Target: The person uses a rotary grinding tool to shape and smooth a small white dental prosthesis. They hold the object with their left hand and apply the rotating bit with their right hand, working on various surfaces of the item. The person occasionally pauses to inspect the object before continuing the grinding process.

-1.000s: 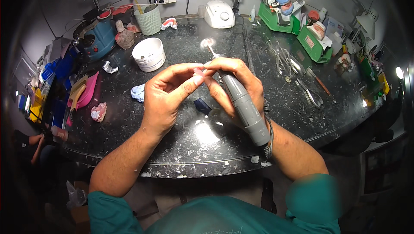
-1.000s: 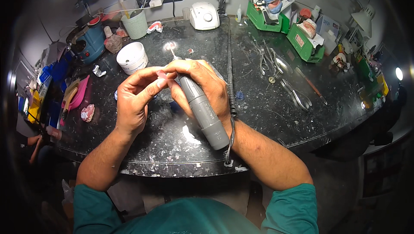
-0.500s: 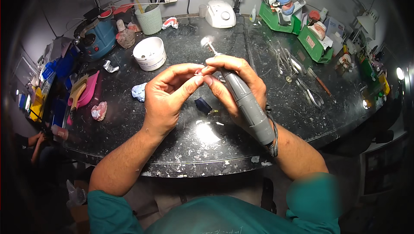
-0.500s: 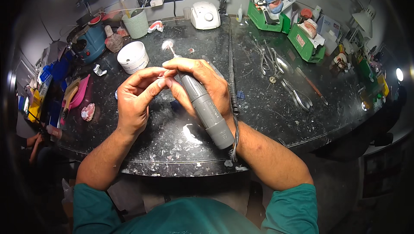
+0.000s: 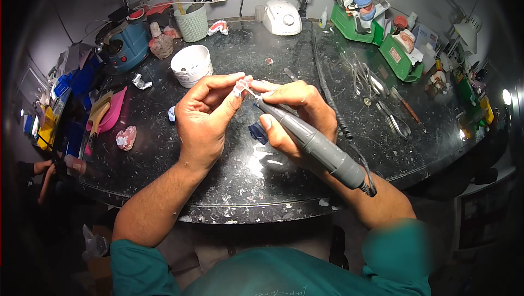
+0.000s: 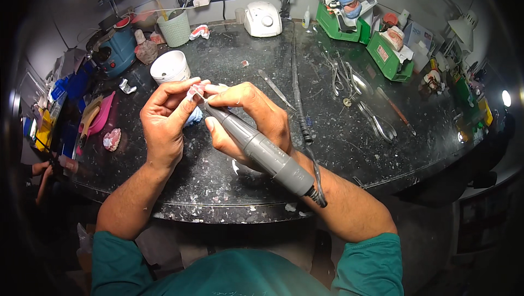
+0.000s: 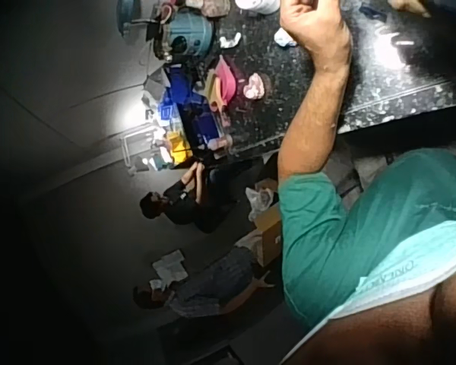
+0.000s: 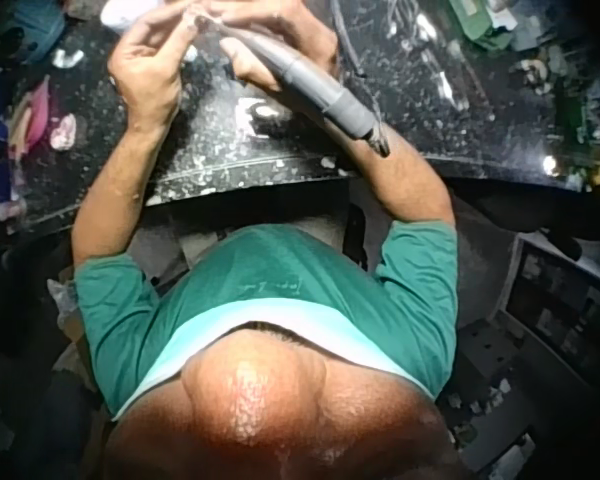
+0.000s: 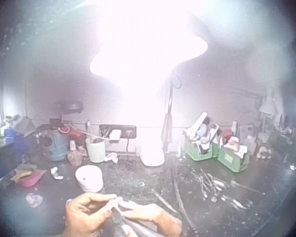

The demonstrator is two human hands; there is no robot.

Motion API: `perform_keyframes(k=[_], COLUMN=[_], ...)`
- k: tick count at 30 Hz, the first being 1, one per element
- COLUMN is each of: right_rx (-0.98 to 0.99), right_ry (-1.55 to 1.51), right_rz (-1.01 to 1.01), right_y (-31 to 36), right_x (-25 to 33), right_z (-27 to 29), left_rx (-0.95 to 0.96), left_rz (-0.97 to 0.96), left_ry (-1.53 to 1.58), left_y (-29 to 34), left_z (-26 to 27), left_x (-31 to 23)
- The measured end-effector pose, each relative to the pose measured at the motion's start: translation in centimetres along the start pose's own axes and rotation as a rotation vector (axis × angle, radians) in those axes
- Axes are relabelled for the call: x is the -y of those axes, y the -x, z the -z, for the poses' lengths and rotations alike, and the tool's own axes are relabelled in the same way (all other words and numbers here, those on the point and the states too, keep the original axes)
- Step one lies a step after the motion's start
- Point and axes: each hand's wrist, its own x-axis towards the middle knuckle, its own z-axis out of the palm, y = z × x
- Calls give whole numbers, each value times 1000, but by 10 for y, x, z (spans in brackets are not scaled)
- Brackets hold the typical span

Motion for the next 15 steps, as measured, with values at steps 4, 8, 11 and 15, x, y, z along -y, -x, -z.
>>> perform_keyframes(k=[4,8,11,15], right_rx=[5,-2,-7,-12], right_ry=[45,23,37,49], right_rz=[25,26,30,35], right_y=[-3,1,1,0], right_x=[2,-3,-4,-3], right_z=[1,1,1,0], left_rx=[-2,-5,-6,-6], left_rz=[-6,-24,-25,-37], left_ry=[-39,-74,-101,-160], left_y=[2,0,0,1], left_z=[3,1,1,4], left_x=[2,1,0,-1])
